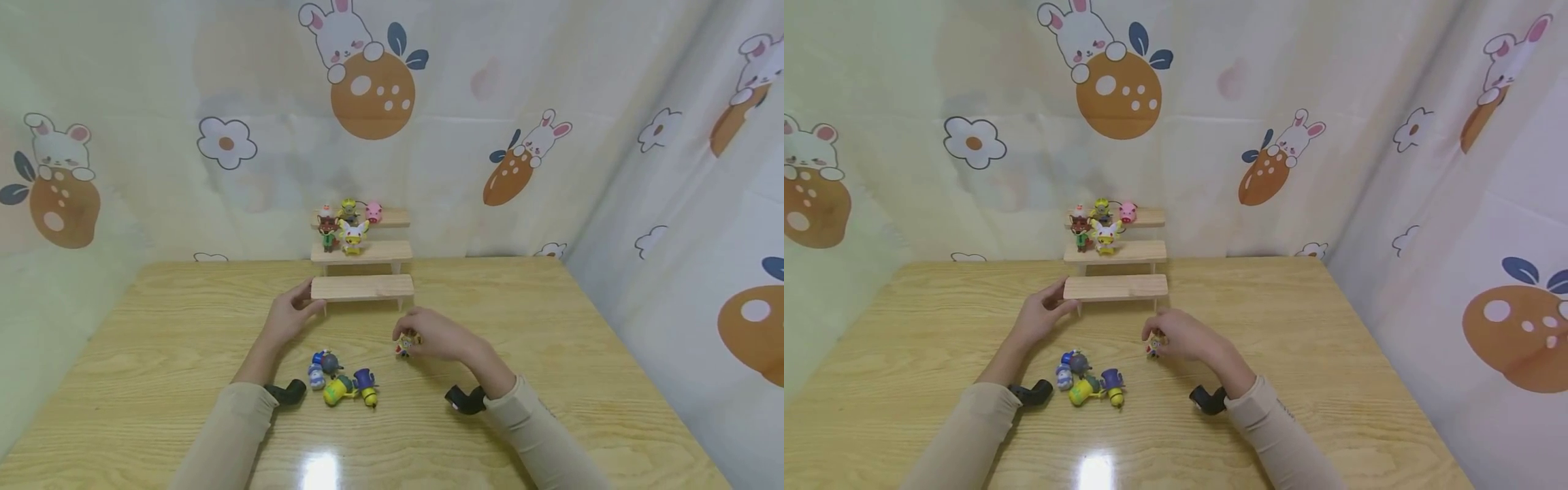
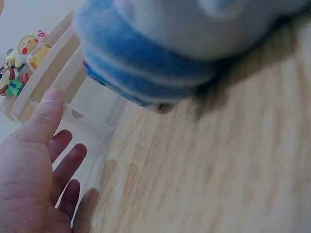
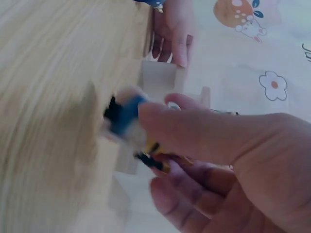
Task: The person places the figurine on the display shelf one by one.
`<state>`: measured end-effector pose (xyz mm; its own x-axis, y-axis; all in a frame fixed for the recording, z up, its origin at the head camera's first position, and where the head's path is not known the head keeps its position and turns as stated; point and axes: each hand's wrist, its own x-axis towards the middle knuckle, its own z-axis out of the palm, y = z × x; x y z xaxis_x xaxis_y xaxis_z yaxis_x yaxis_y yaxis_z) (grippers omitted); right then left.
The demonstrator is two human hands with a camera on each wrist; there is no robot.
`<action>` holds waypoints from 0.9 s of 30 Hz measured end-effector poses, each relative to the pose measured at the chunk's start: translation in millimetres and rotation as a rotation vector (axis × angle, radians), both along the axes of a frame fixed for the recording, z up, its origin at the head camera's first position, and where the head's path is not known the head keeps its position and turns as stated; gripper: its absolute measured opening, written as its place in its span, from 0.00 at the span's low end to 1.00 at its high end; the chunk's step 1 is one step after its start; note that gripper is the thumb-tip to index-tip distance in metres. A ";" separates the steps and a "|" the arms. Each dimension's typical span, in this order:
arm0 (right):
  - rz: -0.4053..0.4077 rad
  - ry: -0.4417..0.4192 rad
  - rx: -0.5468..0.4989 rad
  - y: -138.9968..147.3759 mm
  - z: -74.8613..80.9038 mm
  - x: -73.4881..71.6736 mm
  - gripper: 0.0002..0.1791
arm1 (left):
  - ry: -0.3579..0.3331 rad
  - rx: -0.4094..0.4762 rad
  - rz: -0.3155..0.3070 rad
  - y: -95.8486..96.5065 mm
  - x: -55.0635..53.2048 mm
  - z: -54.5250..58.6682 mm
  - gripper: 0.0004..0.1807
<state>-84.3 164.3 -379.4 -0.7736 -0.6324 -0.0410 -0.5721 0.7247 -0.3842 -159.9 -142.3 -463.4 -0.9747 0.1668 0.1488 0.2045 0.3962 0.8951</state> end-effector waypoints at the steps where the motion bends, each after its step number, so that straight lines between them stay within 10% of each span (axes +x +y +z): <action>1: 0.002 0.009 -0.004 -0.5 -0.8 -0.7 0.13 | -0.001 0.001 0.001 0.0 0.1 0.3 0.44; 27: -0.056 0.007 -0.007 7.5 -16.2 -10.3 0.25 | -0.009 0.013 0.007 0.7 -1.5 -0.7 0.43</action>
